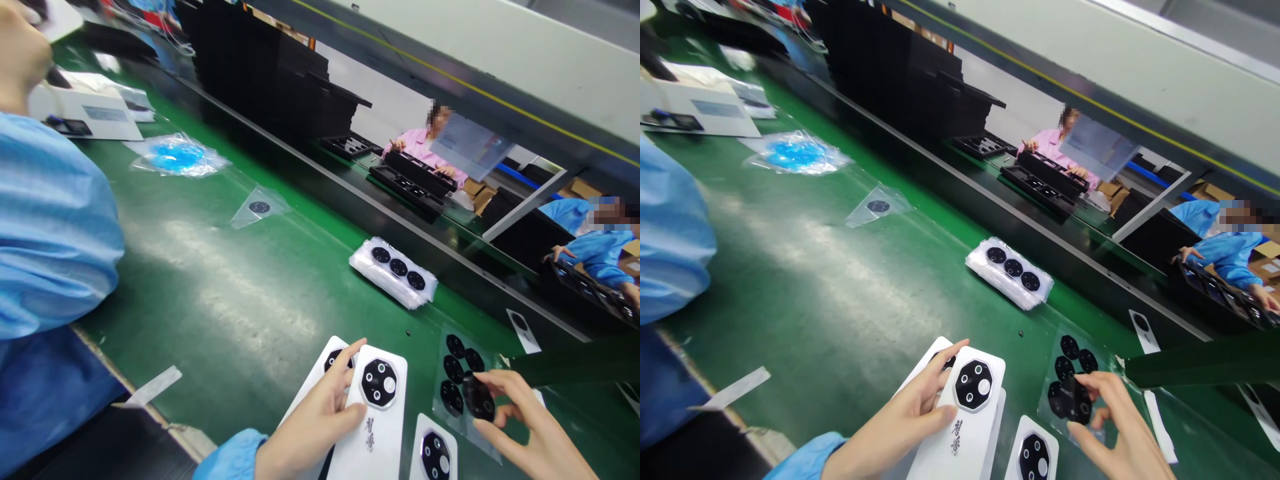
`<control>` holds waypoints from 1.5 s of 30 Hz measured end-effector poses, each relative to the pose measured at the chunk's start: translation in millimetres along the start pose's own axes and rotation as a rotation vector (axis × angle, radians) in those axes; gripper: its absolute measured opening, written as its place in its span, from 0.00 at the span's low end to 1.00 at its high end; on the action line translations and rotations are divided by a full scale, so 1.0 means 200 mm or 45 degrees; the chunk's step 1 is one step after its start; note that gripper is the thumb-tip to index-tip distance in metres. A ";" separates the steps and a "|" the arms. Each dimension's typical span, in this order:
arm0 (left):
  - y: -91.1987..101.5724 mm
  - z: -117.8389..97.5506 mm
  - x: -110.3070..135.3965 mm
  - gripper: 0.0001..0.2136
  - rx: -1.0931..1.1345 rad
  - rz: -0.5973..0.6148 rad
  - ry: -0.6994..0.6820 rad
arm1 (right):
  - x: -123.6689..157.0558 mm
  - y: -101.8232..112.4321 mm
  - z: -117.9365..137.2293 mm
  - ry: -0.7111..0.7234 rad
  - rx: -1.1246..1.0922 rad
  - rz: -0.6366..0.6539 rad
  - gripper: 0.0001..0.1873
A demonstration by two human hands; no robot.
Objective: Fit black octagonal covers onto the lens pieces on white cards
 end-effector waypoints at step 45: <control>-0.06 0.05 0.00 0.26 -0.363 -0.012 -0.042 | -0.20 -0.14 0.63 0.382 -0.148 0.199 0.20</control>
Point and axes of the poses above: each hand's wrist, its own x-axis away from the middle knuckle, its own y-axis out of the back of the hand, z = x × y, the point moved 2 cm from there along -x, towards the middle knuckle, and after that the axes turned 9 degrees about y, right-handed, at the moved point
